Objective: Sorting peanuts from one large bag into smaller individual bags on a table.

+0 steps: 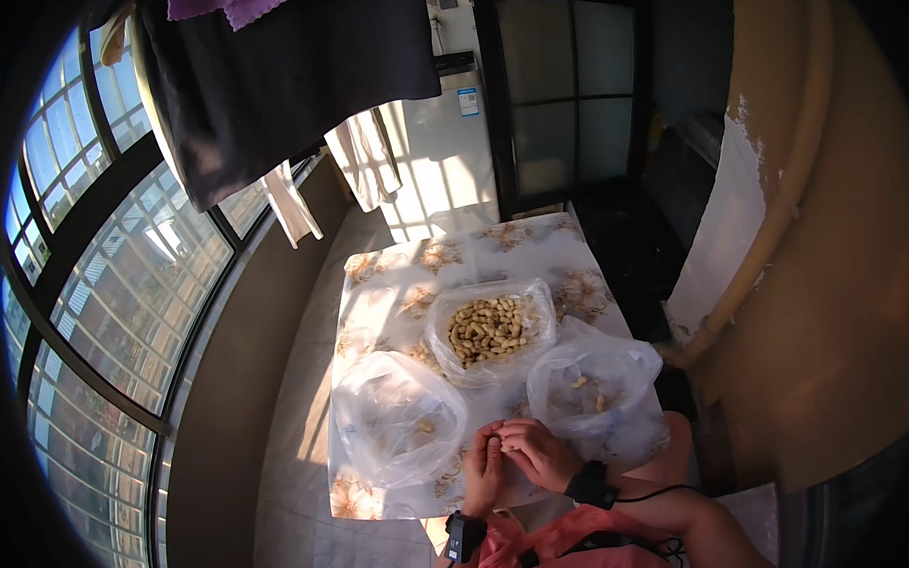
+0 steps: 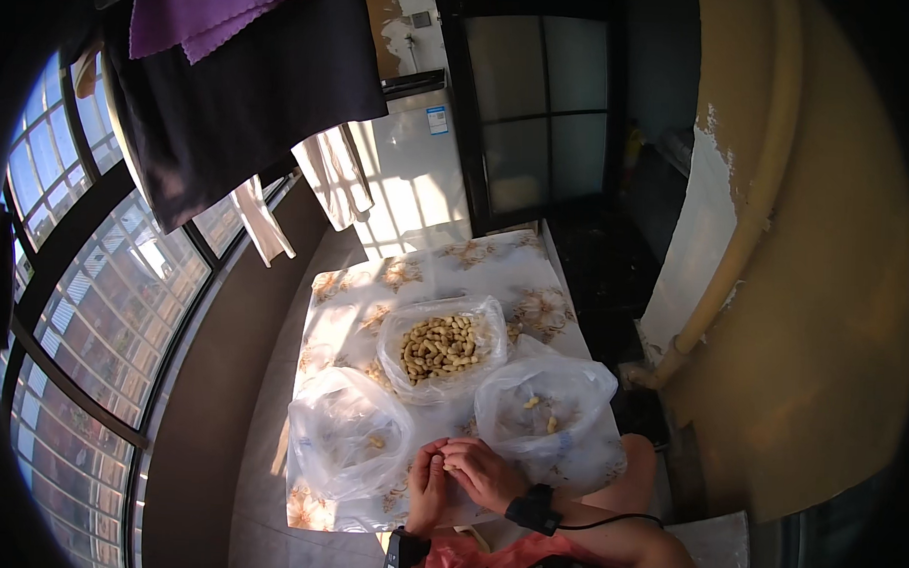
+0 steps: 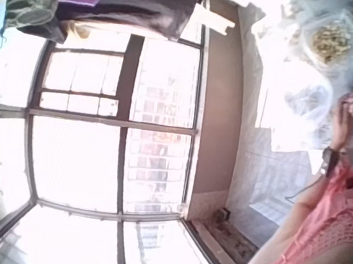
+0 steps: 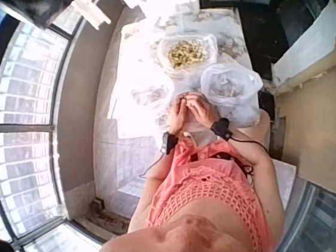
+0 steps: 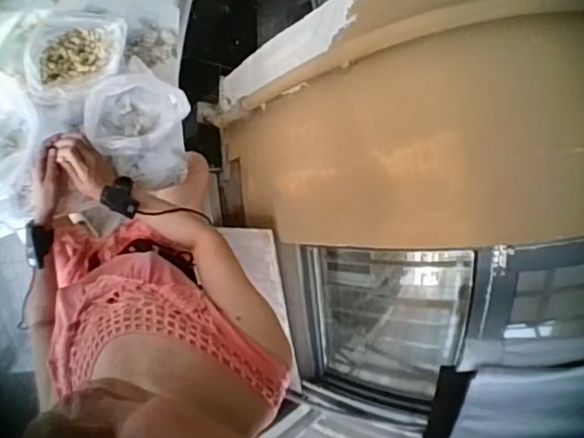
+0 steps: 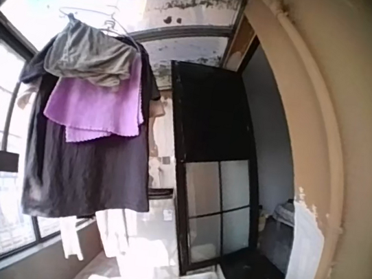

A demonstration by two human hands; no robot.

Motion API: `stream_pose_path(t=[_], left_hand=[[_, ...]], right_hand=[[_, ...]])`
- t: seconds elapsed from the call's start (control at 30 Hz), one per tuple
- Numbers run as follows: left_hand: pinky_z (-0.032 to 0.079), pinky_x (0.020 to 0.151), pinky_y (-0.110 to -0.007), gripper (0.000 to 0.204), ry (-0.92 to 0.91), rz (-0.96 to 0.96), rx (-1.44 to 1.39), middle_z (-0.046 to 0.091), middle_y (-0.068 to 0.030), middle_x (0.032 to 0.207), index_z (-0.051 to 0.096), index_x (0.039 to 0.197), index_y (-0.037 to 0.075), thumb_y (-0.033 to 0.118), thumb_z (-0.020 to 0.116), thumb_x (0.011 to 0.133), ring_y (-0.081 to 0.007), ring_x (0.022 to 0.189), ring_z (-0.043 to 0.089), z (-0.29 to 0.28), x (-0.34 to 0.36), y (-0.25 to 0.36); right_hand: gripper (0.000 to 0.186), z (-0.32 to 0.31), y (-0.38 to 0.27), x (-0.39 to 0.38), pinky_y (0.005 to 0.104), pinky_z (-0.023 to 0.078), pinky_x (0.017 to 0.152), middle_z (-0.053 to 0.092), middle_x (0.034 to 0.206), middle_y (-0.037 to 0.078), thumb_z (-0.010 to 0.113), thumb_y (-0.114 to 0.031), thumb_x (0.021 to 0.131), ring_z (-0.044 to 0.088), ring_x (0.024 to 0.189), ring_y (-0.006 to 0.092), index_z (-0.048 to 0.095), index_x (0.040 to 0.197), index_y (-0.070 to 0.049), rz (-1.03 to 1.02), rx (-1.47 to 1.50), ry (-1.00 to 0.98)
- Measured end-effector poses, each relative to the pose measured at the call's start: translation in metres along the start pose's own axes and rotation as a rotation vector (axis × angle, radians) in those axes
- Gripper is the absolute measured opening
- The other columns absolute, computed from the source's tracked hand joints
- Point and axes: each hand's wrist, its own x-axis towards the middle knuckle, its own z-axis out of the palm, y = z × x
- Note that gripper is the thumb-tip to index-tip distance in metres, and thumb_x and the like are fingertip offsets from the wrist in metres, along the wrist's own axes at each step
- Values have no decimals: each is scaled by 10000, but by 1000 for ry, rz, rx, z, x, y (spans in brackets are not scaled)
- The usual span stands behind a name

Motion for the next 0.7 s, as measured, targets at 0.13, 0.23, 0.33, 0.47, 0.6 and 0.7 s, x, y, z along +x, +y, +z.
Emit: stream_pose_path(t=[0.13, 0.23, 0.33, 0.47, 0.6, 0.7], left_hand=[[455, 930, -263, 272, 5, -13, 27, 629, -68, 1140, 556, 1268, -5, 126, 423, 1071, -124, 1041, 571, 0, 0, 4], [456, 926, -264, 261, 12, 36, 92, 636, -68, 1126, 565, 1255, -4, 117, 430, 1067, -123, 1037, 573, -2, 2, -4], [490, 835, -282, 210, 94, 123, 124, 674, -89, 1008, 610, 1182, 4, 103, 497, 1034, -150, 910, 613, 0, 2, -9], [485, 792, -275, 155, 122, 44, 32, 653, -62, 943, 606, 1113, 12, 113, 525, 1028, -124, 870, 589, 2, 0, -3], [475, 727, -273, 110, 136, -27, -11, 631, -30, 872, 585, 1029, 18, 121, 547, 1022, -106, 803, 558, -2, -1, -10], [465, 694, -268, 104, 150, 22, 27, 626, -30, 844, 573, 992, 20, 121, 566, 1013, -105, 763, 542, -1, 0, -9]], right_hand=[[251, 0, 2, -2, 414, 503, 962, 600, 1200, 100, 663, 14, 854, 578, 1169, 326, 554, 1073, -39, -2, -15, -5], [254, -1, 0, -1, 417, 503, 962, 601, 1197, 106, 668, 16, 844, 577, 1168, 333, 553, 1065, -37, -18, -18, 2], [252, 0, 0, -1, 424, 503, 962, 601, 1196, 111, 669, 19, 839, 577, 1169, 338, 554, 1057, -34, -23, -12, 2], [237, 0, 1, -2, 429, 502, 960, 601, 1190, 112, 668, 15, 846, 579, 1157, 337, 558, 1051, -30, -26, -11, 15], [232, 2, 2, -5, 429, 502, 954, 601, 1183, 114, 674, 2, 853, 581, 1142, 338, 567, 1056, -29, -35, -21, 14], [255, 2, 2, -4, 431, 498, 961, 599, 1189, 121, 676, 10, 849, 584, 1138, 339, 553, 1064, -52, -37, -21, 10]])
